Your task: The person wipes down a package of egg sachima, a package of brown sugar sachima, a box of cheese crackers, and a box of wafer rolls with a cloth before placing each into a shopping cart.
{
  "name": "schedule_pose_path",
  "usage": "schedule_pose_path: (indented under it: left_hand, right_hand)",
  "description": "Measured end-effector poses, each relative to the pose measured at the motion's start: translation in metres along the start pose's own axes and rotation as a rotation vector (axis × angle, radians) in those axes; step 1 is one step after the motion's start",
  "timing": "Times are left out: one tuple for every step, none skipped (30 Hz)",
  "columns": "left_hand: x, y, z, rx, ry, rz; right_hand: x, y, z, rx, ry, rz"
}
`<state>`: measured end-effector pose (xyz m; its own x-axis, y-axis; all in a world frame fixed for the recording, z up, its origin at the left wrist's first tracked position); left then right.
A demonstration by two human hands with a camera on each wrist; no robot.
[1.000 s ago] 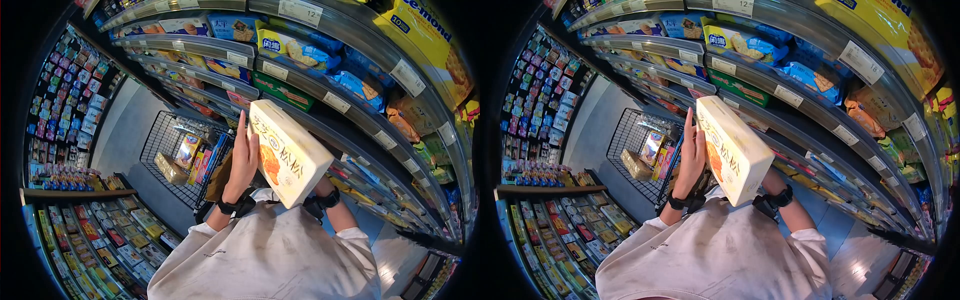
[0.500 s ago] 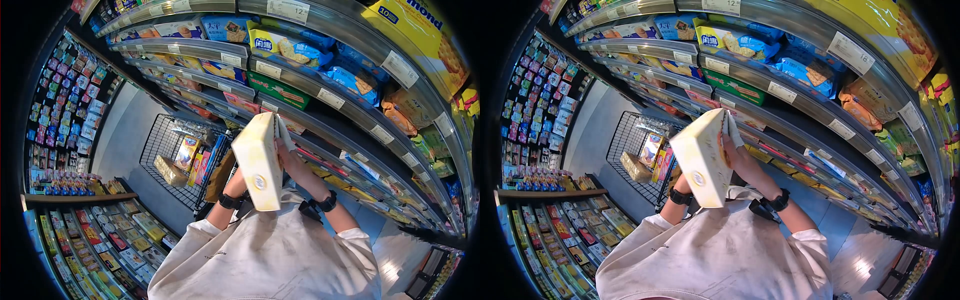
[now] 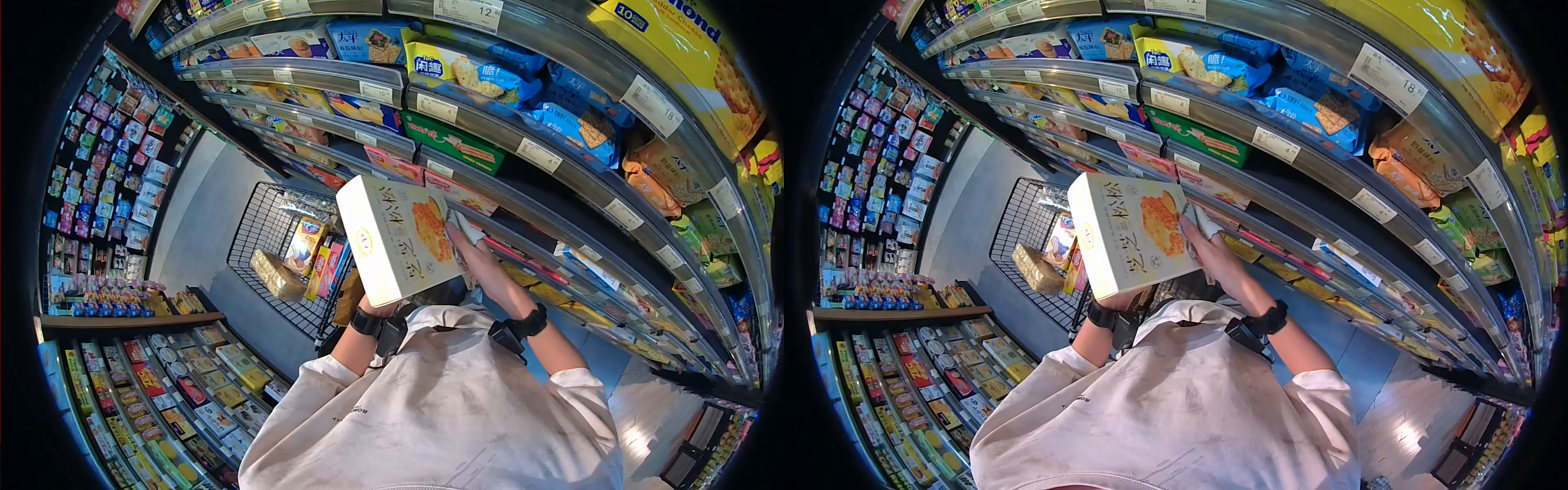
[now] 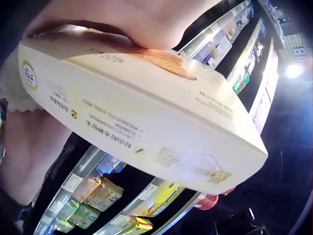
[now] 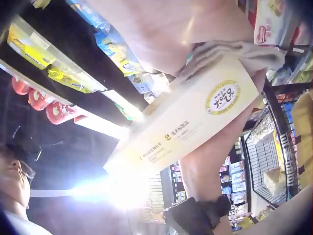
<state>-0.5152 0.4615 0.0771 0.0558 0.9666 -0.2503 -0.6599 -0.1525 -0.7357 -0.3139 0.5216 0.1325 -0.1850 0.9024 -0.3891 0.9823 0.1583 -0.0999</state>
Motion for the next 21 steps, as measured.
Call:
schedule_pose_path:
  left_hand:
    - [0.01, -0.01, 0.004, 0.043, 0.009, 0.004]
    - [0.015, -0.018, 0.006, 0.085, 0.019, 0.007]
    - [0.002, -0.019, 0.009, 0.126, 0.027, 0.011]
    - [-0.001, -0.022, 0.012, 0.168, 0.036, 0.014]
    - [-0.006, -0.027, 0.011, 0.21, 0.045, 0.017]
    - [-0.011, -0.033, 0.011, 0.253, 0.055, 0.021]
    - [-0.01, -0.04, 0.012, 0.297, 0.065, 0.024]
    - [-0.007, -0.047, 0.014, 0.341, 0.076, 0.028]
    - [-0.008, -0.052, 0.017, 0.384, 0.087, 0.031]
    - [-0.006, -0.057, 0.018, 0.384, 0.088, 0.031]
    - [-0.003, -0.061, 0.018, 0.437, 0.088, 0.079]
    - [-0.002, -0.065, 0.019, 0.489, 0.087, 0.127]
    - [-0.006, -0.067, 0.022, 0.49, 0.087, 0.125]
    - [-0.011, -0.067, 0.025, 0.58, 0.102, 0.143]
    - [-0.016, -0.065, 0.028, 0.67, 0.117, 0.161]
    - [-0.017, -0.062, 0.029, 0.671, 0.118, 0.159]
    - [-0.018, -0.059, 0.03, 0.598, 0.13, 0.134]
    - [-0.02, -0.054, 0.03, 0.525, 0.142, 0.11]
    - [-0.019, -0.049, 0.03, 0.452, 0.152, 0.086]
    - [-0.018, -0.043, 0.029, 0.378, 0.161, 0.061]
    - [-0.017, -0.037, 0.028, 0.303, 0.169, 0.038]
  right_hand:
    - [0.0, -0.001, 0.002, 0.001, 0.0, -0.001]
    - [-0.001, -0.003, 0.004, 0.102, -0.032, -0.012]
    - [-0.002, -0.003, 0.007, 0.203, -0.064, -0.023]
    - [0.0, -0.003, 0.012, 0.202, -0.063, -0.024]
    - [0.003, -0.003, 0.02, 0.2, -0.082, 0.013]
    - [0.004, -0.004, 0.022, 0.199, -0.102, 0.05]
    - [0.004, -0.004, 0.023, 0.202, -0.103, 0.05]
    - [0.004, -0.003, 0.023, 0.196, -0.12, 0.058]
    - [0.004, -0.002, 0.023, 0.19, -0.137, 0.067]
    - [0.005, -0.003, 0.024, 0.191, -0.138, 0.068]
    - [0.005, -0.005, 0.026, 0.248, -0.106, 0.068]
    - [0.005, -0.006, 0.026, 0.306, -0.074, 0.067]
    - [0.005, -0.008, 0.024, 0.307, -0.072, 0.068]
    - [0.004, -0.007, 0.022, 0.269, -0.064, 0.143]
    - [0.003, -0.007, 0.018, 0.23, -0.057, 0.216]
    - [0.003, -0.007, 0.014, 0.232, -0.056, 0.218]
    - [0.003, -0.006, 0.009, 0.228, -0.054, 0.261]
    - [0.003, -0.005, 0.005, 0.223, -0.051, 0.303]
    - [0.003, -0.004, 0.002, 0.223, -0.051, 0.304]
    - [0.003, -0.003, -0.001, 0.217, -0.095, 0.309]
    - [0.003, -0.001, -0.002, 0.21, -0.139, 0.314]
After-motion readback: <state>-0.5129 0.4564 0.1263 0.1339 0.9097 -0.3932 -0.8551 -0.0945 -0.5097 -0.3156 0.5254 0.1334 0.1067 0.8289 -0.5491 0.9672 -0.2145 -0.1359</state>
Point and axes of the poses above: each hand's wrist, its own x-axis towards the middle knuckle, its own y-axis out of the back of the hand, z = x × y, the point moved 1 cm from there along x, towards the middle knuckle, and after that the axes turned 13 degrees about z, right-handed, at the moved point
